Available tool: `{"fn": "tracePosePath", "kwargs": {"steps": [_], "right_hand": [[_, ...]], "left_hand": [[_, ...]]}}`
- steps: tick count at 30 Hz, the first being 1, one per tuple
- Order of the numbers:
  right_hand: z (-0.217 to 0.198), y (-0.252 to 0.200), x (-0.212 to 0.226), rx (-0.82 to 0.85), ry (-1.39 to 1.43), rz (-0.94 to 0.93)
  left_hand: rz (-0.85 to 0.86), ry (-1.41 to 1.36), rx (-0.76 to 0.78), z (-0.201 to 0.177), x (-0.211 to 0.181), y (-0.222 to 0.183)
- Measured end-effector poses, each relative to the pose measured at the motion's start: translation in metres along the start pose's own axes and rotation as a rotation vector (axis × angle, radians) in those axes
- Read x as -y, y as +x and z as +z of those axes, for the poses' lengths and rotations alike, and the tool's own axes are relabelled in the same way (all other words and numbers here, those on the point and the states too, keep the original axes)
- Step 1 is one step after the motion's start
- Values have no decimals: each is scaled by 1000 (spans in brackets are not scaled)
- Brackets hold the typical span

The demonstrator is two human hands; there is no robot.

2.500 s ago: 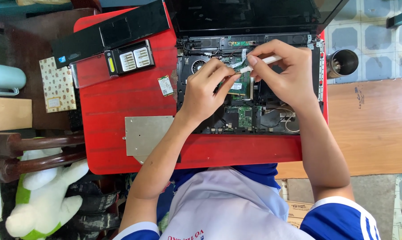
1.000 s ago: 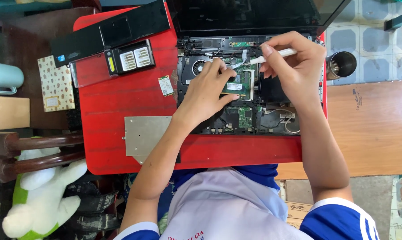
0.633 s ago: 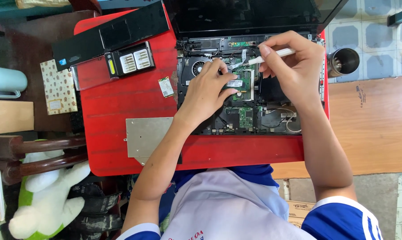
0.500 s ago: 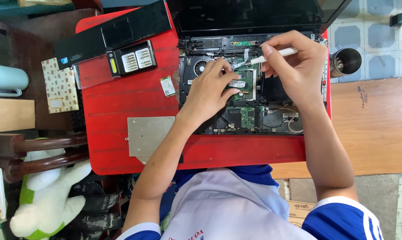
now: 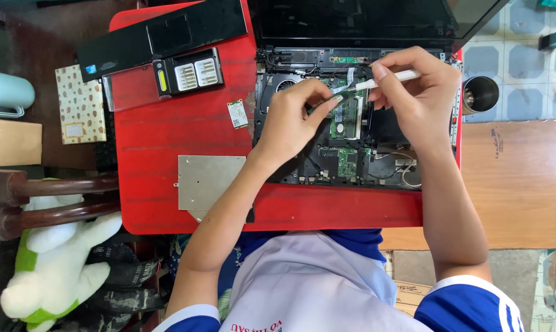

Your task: The person is repairing a laptop by removing RAM modules and using a tool to adjust or secure internal components.

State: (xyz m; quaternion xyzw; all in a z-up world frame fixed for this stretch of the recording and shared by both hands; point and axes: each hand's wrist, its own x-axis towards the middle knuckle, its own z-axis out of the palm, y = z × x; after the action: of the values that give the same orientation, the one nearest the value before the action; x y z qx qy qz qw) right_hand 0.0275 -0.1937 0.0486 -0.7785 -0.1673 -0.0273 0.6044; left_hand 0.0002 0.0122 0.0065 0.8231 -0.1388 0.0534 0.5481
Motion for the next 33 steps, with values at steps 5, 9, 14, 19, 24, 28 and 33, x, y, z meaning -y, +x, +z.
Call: {"fn": "tracePosePath", "kwargs": {"steps": [5, 9, 14, 19, 24, 28, 33], "right_hand": [[-3, -1, 1, -29, 30, 28], [-4, 0, 2, -26, 26, 15], [-6, 0, 0, -16, -141, -143], [-6, -1, -6, 2, -375, -382], [-7, -1, -6, 89, -426, -411], [-7, 0, -9, 95, -432, -430], [-4, 0, -12, 106, -440, -425]], "left_hand": [[-180, -334, -47, -4, 6, 0], [-378, -546, -84, -10, 6, 0], [-372, -610, -42, -10, 8, 0], [-357, -606, -30, -5, 5, 2], [-361, -645, -137, -3, 12, 2], [-385, -632, -203, -6, 10, 4], [-396, -777, -210, -9, 7, 4]]}}
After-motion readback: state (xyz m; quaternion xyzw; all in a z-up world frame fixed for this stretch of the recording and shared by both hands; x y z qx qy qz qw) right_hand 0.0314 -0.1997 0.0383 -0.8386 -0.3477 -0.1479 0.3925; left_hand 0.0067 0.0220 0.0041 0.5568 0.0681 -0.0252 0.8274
